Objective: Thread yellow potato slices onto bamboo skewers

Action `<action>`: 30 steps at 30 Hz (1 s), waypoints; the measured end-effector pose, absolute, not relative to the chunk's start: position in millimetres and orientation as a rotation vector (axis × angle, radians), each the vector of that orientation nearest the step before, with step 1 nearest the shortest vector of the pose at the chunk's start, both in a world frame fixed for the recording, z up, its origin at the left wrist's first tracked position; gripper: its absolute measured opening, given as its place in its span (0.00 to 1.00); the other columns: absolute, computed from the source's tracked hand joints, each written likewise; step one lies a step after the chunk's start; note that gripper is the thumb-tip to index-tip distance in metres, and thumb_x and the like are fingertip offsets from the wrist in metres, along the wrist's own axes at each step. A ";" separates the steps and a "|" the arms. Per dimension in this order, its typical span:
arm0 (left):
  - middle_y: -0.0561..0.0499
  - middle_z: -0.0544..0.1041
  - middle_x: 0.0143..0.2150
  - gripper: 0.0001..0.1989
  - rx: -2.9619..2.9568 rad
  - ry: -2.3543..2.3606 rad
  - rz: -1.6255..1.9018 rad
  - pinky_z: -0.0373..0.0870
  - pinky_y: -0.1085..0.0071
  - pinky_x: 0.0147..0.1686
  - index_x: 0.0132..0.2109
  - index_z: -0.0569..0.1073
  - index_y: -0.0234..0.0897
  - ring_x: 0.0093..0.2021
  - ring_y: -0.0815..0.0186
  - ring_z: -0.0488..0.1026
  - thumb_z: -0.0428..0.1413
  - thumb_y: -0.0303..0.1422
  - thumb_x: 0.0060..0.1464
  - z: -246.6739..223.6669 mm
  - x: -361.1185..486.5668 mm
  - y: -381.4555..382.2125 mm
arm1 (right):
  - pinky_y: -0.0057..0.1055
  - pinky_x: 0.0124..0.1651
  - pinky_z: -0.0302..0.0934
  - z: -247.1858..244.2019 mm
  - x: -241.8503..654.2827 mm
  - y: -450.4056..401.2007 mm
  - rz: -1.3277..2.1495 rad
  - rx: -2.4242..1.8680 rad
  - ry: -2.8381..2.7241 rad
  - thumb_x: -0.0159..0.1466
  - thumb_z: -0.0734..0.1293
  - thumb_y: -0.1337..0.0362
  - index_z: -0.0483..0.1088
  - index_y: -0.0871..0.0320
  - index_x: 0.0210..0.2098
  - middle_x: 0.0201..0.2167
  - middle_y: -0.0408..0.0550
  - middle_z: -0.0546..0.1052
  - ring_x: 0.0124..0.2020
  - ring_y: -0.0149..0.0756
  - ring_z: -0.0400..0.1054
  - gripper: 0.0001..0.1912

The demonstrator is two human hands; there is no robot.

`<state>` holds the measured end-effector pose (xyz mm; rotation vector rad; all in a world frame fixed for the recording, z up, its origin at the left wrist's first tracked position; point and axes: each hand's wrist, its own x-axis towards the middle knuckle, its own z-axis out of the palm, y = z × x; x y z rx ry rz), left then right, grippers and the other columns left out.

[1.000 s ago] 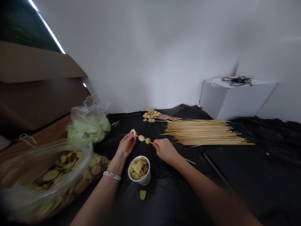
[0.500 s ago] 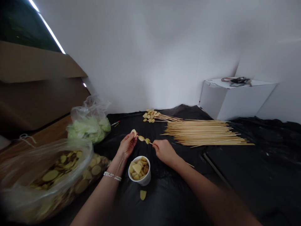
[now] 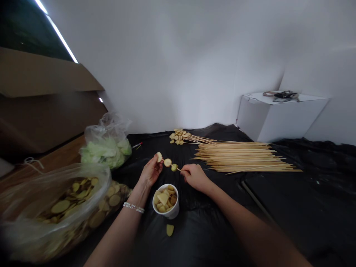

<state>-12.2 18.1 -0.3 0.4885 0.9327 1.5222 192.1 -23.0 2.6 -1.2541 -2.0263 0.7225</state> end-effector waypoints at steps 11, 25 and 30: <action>0.54 0.72 0.25 0.14 0.579 0.919 1.539 0.64 0.84 0.20 0.27 0.73 0.29 0.20 0.80 0.65 0.69 0.30 0.34 -2.6 -15.4 20.1 | 0.25 0.34 0.54 -0.4 192.8 -24.3 0.377 -1.262 -2.187 0.64 0.58 0.67 0.71 0.59 0.29 0.27 0.47 0.76 0.30 0.31 0.68 0.12; 0.54 0.72 0.24 0.14 0.602 0.910 1.488 0.64 0.83 0.20 0.28 0.74 0.29 0.20 0.79 0.65 0.69 0.29 0.33 -4.7 -6.7 17.9 | 0.23 0.29 0.53 -0.3 191.1 -24.5 0.542 -1.196 -2.140 0.63 0.59 0.69 0.71 0.60 0.26 0.20 0.44 0.73 0.23 0.29 0.65 0.13; 0.54 0.72 0.24 0.13 0.574 0.947 1.512 0.65 0.83 0.21 0.28 0.73 0.30 0.20 0.79 0.66 0.69 0.29 0.34 -4.5 -6.1 17.3 | 0.24 0.30 0.52 -3.2 190.6 -23.8 0.444 -1.219 -2.136 0.64 0.59 0.68 0.72 0.60 0.28 0.23 0.46 0.75 0.25 0.29 0.66 0.13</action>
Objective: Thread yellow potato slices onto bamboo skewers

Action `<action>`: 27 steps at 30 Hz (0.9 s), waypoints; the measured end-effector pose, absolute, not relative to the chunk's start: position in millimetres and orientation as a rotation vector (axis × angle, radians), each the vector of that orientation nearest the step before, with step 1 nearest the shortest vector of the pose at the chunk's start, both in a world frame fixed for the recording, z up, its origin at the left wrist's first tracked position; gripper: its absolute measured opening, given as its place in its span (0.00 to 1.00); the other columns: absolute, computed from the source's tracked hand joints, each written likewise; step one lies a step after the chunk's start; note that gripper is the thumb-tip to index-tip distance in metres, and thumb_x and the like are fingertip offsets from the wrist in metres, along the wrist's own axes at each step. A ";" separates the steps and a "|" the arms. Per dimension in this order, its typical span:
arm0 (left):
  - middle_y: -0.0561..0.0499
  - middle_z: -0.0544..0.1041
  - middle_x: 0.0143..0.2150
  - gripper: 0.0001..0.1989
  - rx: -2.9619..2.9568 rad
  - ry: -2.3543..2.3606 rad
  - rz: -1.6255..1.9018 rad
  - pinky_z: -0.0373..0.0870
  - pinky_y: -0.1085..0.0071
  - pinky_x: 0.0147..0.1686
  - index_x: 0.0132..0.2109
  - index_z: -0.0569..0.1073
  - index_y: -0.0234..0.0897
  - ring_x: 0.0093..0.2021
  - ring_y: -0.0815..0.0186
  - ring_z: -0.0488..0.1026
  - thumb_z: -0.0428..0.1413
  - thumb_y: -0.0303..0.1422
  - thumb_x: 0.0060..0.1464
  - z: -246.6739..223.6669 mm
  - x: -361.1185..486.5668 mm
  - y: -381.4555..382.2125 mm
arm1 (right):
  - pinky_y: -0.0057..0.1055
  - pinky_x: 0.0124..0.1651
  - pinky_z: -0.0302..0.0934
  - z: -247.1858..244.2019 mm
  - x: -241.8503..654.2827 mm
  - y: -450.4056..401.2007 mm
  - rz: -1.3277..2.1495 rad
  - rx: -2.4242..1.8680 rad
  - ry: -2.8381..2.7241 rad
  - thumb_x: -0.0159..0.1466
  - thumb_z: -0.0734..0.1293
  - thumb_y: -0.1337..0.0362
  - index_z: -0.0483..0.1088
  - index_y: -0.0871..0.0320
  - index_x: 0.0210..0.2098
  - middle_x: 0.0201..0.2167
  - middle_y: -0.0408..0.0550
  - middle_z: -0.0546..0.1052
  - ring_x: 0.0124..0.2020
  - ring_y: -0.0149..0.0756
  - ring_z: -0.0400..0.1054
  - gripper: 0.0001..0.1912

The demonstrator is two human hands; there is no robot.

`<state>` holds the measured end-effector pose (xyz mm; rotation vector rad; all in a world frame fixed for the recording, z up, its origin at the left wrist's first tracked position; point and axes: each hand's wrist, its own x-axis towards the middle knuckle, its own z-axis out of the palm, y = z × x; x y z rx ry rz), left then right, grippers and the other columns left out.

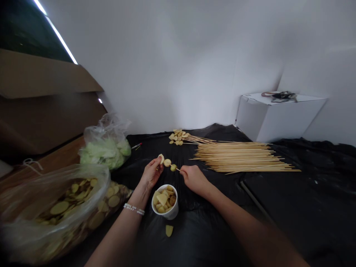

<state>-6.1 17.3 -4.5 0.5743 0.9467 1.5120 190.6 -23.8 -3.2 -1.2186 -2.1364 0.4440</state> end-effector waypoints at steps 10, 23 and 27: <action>0.53 0.75 0.27 0.12 0.572 0.958 1.505 0.66 0.82 0.23 0.30 0.74 0.32 0.23 0.77 0.69 0.68 0.26 0.36 -2.5 -7.6 16.6 | 0.25 0.35 0.54 -1.4 192.4 -24.1 0.379 -1.327 -2.188 0.65 0.57 0.66 0.72 0.59 0.31 0.30 0.49 0.78 0.32 0.33 0.70 0.13; 0.50 0.77 0.29 0.04 0.362 0.978 1.619 0.70 0.81 0.23 0.31 0.74 0.32 0.26 0.73 0.74 0.61 0.21 0.47 0.5 -23.6 22.4 | 0.26 0.34 0.54 1.0 193.0 -25.1 0.390 -1.322 -2.202 0.65 0.58 0.65 0.73 0.58 0.30 0.28 0.48 0.77 0.30 0.32 0.69 0.14; 0.49 0.77 0.29 0.04 0.360 0.962 1.623 0.70 0.81 0.23 0.31 0.74 0.32 0.25 0.73 0.74 0.61 0.21 0.47 1.2 -22.7 21.8 | 0.26 0.32 0.53 2.1 191.9 -26.2 0.382 -1.326 -2.216 0.65 0.58 0.65 0.73 0.58 0.30 0.27 0.48 0.77 0.29 0.32 0.69 0.14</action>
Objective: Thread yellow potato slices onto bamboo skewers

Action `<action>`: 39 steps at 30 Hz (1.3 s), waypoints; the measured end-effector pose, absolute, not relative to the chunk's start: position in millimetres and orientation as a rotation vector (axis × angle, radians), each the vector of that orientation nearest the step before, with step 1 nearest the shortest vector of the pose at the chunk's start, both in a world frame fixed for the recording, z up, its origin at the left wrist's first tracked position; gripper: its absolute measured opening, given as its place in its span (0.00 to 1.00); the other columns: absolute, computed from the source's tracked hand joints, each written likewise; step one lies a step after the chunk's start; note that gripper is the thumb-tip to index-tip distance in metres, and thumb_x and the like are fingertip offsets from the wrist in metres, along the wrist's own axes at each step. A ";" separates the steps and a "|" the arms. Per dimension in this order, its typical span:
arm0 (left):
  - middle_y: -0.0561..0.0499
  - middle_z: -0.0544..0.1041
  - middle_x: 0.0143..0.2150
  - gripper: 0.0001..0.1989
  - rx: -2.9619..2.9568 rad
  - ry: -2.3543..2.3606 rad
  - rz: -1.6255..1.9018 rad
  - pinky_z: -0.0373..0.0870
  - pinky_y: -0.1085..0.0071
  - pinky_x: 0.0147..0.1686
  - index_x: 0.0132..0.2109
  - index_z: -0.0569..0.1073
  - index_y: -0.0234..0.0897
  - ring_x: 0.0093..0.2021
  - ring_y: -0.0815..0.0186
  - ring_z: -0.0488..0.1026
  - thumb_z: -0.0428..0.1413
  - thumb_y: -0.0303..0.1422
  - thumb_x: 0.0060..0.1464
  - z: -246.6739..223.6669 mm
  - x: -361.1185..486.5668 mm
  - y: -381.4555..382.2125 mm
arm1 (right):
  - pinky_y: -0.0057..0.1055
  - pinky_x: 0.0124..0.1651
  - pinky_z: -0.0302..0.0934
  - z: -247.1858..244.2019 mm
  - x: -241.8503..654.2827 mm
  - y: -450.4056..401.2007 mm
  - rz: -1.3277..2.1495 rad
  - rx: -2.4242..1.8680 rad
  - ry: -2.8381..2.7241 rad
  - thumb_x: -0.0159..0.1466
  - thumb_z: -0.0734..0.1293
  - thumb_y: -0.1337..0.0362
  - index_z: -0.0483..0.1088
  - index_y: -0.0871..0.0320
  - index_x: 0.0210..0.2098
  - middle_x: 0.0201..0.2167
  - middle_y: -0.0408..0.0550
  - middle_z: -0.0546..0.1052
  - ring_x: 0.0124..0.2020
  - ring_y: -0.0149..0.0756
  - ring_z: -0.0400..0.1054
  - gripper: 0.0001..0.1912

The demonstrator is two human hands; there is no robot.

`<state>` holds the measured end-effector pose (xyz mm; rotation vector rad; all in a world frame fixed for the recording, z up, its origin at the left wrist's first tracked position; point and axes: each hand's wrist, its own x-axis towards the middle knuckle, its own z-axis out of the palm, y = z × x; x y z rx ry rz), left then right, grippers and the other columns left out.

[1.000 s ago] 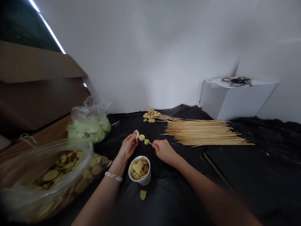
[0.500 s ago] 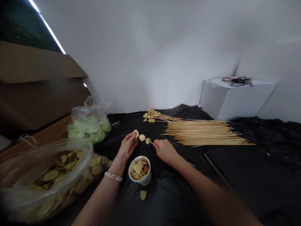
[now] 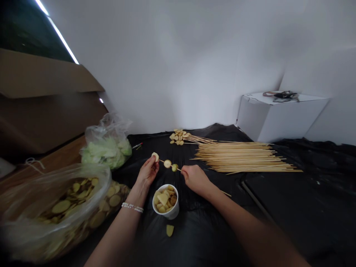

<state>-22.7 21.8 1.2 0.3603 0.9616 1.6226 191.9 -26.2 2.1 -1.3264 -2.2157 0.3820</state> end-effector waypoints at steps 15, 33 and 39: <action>0.50 0.77 0.27 0.04 0.400 0.962 1.628 0.70 0.81 0.23 0.30 0.74 0.31 0.24 0.74 0.73 0.61 0.21 0.46 0.2 -18.9 20.9 | 0.25 0.32 0.52 -0.3 191.8 -25.7 0.371 -1.329 -2.216 0.65 0.58 0.65 0.73 0.58 0.30 0.28 0.48 0.77 0.29 0.32 0.69 0.14; 0.49 0.77 0.26 0.05 0.406 0.989 1.604 0.70 0.81 0.23 0.29 0.73 0.30 0.23 0.74 0.73 0.61 0.19 0.47 -3.9 -16.7 21.2 | 0.26 0.35 0.53 -0.6 188.8 -29.5 0.294 -1.373 -2.238 0.65 0.57 0.66 0.71 0.58 0.30 0.30 0.50 0.76 0.33 0.33 0.70 0.13; 0.49 0.77 0.26 0.05 0.405 0.973 1.579 0.70 0.81 0.24 0.30 0.73 0.30 0.23 0.74 0.72 0.62 0.20 0.46 -3.5 -16.6 21.0 | 0.24 0.32 0.53 2.8 186.9 -30.4 0.483 -1.291 -2.199 0.64 0.58 0.68 0.71 0.59 0.26 0.24 0.47 0.76 0.27 0.30 0.68 0.14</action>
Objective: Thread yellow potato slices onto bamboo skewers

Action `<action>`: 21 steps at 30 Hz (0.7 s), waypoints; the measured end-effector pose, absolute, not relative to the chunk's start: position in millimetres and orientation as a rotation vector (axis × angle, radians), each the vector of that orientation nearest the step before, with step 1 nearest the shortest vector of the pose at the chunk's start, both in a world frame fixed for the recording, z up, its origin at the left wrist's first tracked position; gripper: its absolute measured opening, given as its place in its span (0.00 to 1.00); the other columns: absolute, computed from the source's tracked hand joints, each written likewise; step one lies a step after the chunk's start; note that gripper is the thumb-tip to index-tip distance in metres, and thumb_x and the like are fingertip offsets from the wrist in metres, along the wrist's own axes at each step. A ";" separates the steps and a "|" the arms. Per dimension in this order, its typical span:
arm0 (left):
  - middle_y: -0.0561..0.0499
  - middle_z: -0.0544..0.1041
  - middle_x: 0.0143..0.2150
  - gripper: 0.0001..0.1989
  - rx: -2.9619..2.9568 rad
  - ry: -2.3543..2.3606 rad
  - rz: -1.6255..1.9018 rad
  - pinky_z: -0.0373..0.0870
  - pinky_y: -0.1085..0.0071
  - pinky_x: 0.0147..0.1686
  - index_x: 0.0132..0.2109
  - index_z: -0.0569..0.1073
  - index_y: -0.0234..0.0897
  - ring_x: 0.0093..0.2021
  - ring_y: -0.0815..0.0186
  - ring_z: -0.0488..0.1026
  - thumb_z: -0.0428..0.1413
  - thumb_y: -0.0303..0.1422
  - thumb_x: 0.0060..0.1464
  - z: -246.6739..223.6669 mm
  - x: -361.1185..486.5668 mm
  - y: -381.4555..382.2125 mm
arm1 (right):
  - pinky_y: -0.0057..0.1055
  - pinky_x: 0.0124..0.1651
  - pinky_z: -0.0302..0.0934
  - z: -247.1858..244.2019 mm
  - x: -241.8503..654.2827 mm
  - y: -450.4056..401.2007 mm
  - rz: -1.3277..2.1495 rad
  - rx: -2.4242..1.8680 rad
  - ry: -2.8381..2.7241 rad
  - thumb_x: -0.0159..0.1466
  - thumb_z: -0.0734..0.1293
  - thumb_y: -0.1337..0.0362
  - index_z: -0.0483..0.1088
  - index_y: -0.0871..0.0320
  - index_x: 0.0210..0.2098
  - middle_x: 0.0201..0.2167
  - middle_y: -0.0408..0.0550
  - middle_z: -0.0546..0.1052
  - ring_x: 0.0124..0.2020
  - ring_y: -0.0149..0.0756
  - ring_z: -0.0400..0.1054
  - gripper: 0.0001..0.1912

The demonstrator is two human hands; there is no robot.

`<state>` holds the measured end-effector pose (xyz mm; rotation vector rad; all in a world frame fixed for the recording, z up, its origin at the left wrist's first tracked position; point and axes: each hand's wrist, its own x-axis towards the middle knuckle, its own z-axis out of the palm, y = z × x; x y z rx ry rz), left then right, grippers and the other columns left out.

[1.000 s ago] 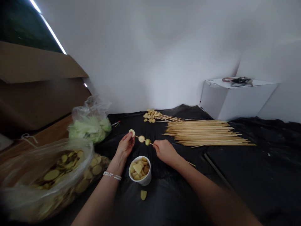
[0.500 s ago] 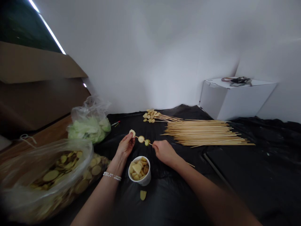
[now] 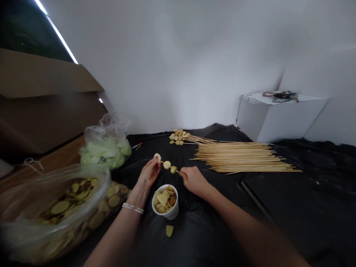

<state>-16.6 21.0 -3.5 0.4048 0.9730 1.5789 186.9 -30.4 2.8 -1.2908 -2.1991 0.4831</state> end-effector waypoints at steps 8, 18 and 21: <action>0.49 0.76 0.25 0.04 0.382 0.980 1.564 0.70 0.81 0.23 0.29 0.73 0.30 0.22 0.74 0.72 0.61 0.20 0.47 -1.7 -14.9 19.8 | 0.24 0.30 0.52 -1.3 185.2 -30.4 0.436 -1.231 -2.139 0.62 0.60 0.69 0.72 0.59 0.25 0.23 0.46 0.75 0.25 0.30 0.65 0.12; 0.48 0.76 0.26 0.04 0.409 0.957 1.560 0.71 0.81 0.24 0.29 0.73 0.30 0.23 0.74 0.72 0.60 0.21 0.48 -5.1 -15.2 20.8 | 0.24 0.30 0.52 -1.8 184.0 -30.8 0.519 -1.224 -2.116 0.62 0.60 0.69 0.71 0.59 0.25 0.22 0.44 0.74 0.24 0.29 0.65 0.12; 0.48 0.76 0.27 0.04 0.406 0.962 1.555 0.71 0.81 0.24 0.30 0.73 0.30 0.24 0.73 0.73 0.61 0.21 0.47 -4.8 -14.7 20.4 | 0.25 0.31 0.52 -3.4 184.1 -30.9 0.440 -1.242 -2.130 0.62 0.59 0.69 0.71 0.59 0.25 0.24 0.46 0.75 0.26 0.30 0.66 0.12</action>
